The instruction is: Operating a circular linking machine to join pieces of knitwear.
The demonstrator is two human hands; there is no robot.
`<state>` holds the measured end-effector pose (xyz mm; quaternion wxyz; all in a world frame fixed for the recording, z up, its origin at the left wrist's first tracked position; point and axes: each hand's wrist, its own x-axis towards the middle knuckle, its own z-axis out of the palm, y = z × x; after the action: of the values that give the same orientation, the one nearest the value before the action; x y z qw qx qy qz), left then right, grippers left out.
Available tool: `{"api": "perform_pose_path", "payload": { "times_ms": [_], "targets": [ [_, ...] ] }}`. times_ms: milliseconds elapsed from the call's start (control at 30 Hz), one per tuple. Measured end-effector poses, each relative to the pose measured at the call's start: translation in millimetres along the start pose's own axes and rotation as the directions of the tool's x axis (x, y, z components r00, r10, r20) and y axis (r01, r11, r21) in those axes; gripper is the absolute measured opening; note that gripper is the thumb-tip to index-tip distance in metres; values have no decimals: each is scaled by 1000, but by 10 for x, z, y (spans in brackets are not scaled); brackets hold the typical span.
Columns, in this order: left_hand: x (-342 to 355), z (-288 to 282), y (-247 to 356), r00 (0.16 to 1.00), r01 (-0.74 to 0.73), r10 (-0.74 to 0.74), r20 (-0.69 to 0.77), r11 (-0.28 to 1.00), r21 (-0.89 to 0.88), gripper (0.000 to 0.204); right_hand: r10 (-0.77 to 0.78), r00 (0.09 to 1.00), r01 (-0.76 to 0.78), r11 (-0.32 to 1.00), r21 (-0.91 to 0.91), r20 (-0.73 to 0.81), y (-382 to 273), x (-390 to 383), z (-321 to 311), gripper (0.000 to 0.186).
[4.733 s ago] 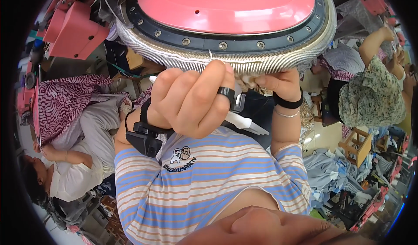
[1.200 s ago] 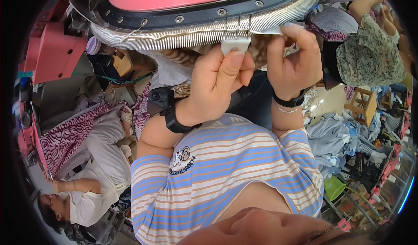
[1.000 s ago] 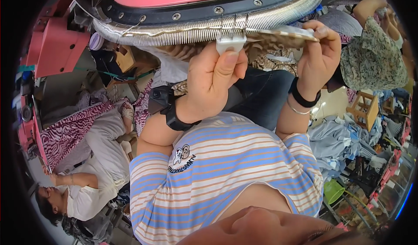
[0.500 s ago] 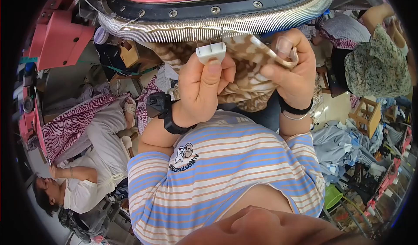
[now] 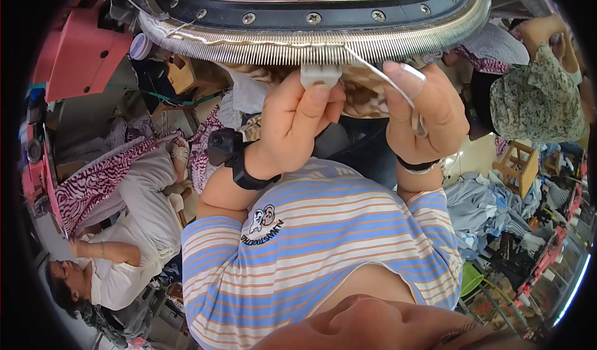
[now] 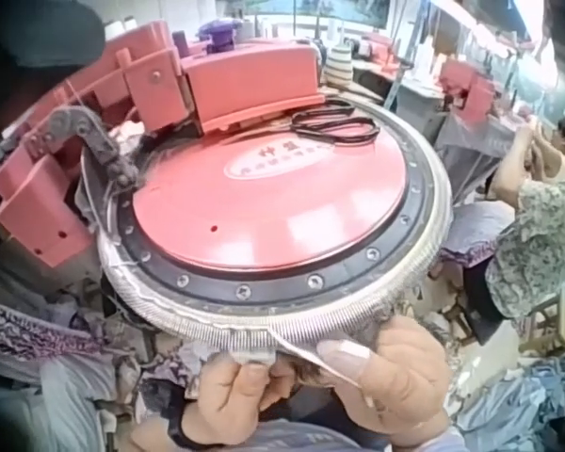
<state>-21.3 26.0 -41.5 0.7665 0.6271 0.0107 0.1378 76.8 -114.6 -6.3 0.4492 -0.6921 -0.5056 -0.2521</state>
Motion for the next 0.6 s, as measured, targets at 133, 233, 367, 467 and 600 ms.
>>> {"api": "perform_pose_path", "payload": {
  "times_ms": [133, 233, 367, 467, 600],
  "targets": [
    [-19, -4, -10, 999, -35, 34, 34, 999, 10, 26, 3, 995, 1, 999, 40, -103, 90, 9, 29, 32],
    [7, 58, -18, 973, -176, 174, 152, 984, 0, 25, 91, 985, -79, 993, 83, -146, 141, -53, 36, 31],
    [160, 134, -62, 993, -88, 76, 95, 988, 126, 26, 128, 978, -117, 991, 71, -164, 215, -56, -29, 29],
    [-11, 284, -65, 952, -229, 212, 219, 972, 55, 23, 141, 980, -133, 989, 64, -138, 272, -67, -58, 28],
    [314, 441, -18, 993, 107, -108, 48, 994, 26, 28, 66, 973, -51, 996, 76, -223, 378, -45, -158, 28]
  ]
}}
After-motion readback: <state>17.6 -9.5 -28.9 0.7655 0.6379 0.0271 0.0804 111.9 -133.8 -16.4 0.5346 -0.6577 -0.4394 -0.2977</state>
